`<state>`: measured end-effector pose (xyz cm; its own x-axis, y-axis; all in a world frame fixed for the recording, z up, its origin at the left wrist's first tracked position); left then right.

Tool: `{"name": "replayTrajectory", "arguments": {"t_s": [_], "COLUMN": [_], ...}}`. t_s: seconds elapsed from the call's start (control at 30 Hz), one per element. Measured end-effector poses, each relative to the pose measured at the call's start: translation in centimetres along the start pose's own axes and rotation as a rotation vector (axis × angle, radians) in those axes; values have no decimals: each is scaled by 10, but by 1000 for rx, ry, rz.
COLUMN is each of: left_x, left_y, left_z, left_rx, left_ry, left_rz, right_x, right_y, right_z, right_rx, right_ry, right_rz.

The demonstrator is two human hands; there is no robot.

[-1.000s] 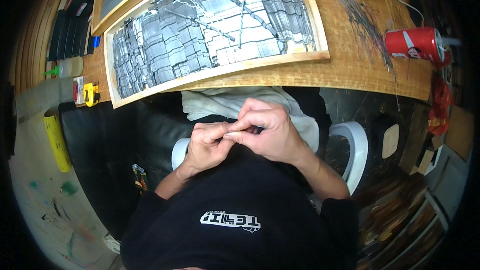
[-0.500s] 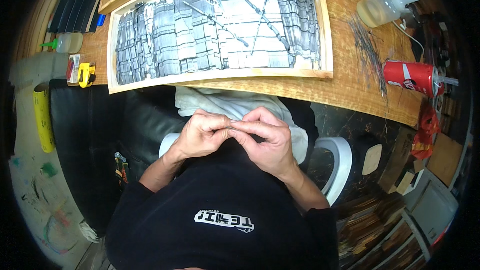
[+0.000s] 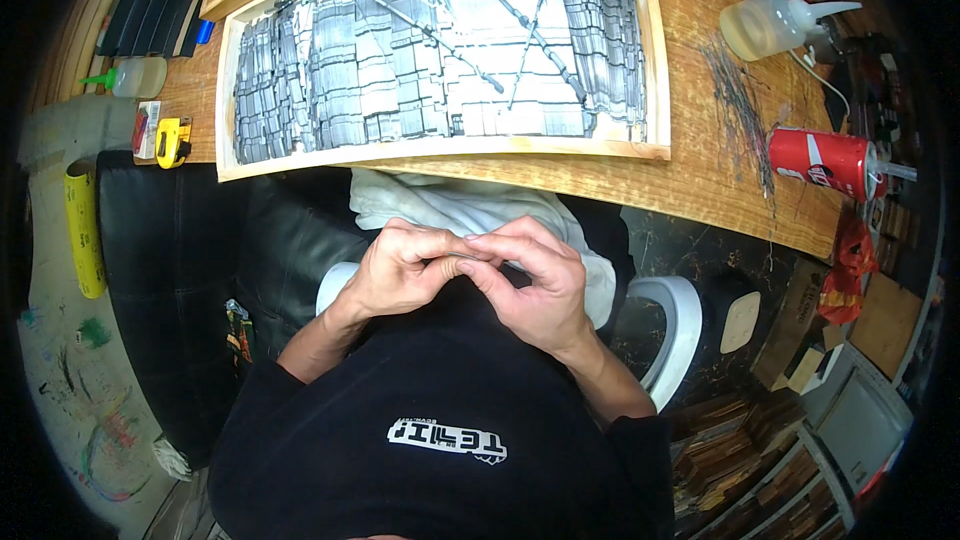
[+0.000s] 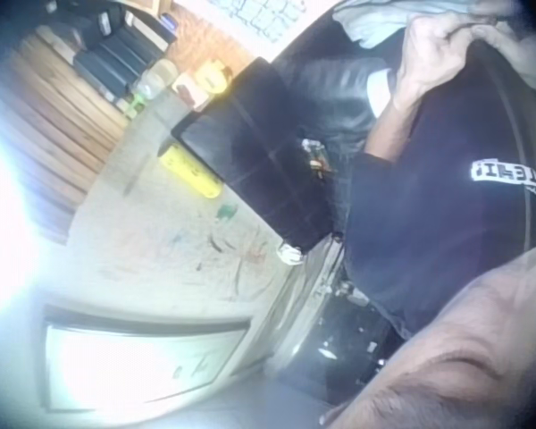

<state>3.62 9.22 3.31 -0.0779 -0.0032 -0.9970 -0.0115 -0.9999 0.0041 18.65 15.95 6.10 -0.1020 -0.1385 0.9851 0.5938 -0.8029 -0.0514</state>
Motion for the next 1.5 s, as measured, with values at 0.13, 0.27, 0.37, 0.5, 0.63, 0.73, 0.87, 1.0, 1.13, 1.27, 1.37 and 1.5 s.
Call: {"name": "replayTrajectory", "arguments": {"t_s": [0.13, 0.27, 0.37, 0.5, 0.63, 0.73, 0.87, 1.0, 1.13, 1.27, 1.37, 1.5], "left_x": [-2, -3, -2, -2, -3, -2, -3, -4, -5, -5, -5, -5], "left_y": [0, 0, 0, 0, 0, 0, -1, -2, -2, -2, -2, -1], "left_z": [1, 1, 1, 1, 1, 1, 1, 1, 1, 1, 1, 0], "left_rx": [11, 13, 15, 9, 3, 2, 9, -18, -11, -4, -8, -84], "left_ry": [-46, -44, -39, -23, -39, -36, -38, -27, -28, -26, 1, 52], "left_rz": [28, 47, 46, 32, 30, 38, 40, 13, 11, 43, 51, -31], "right_x": [-1, -1, 1, 1, -2, -3, -4, 3, 8, 7, 7, 5], "right_y": [0, 0, -1, -1, -1, -1, 0, -3, -5, -5, -5, -4], "right_z": [1, 1, 1, 1, 1, 1, 1, 2, 3, 3, 4, 6], "right_rx": [4, 13, 16, 21, 17, 11, 7, 19, 28, 25, 18, -4], "right_ry": [3, 8, 5, 12, 10, 0, 5, 58, 80, 73, 78, 54], "right_rz": [25, 19, 16, 18, 16, 10, 4, 34, 62, 63, 75, 61]}}
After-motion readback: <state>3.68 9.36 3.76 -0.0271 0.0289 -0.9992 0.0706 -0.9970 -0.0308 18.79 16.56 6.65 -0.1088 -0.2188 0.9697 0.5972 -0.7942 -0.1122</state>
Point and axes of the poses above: each hand's wrist, its own y-axis away from the middle knuckle, its own z-axis out of the back of the hand, x = y × z, the point moved 6 cm from there along -y, towards the middle knuckle, and after that the axes turned 2 degrees about -z, right-handed, at the moved point
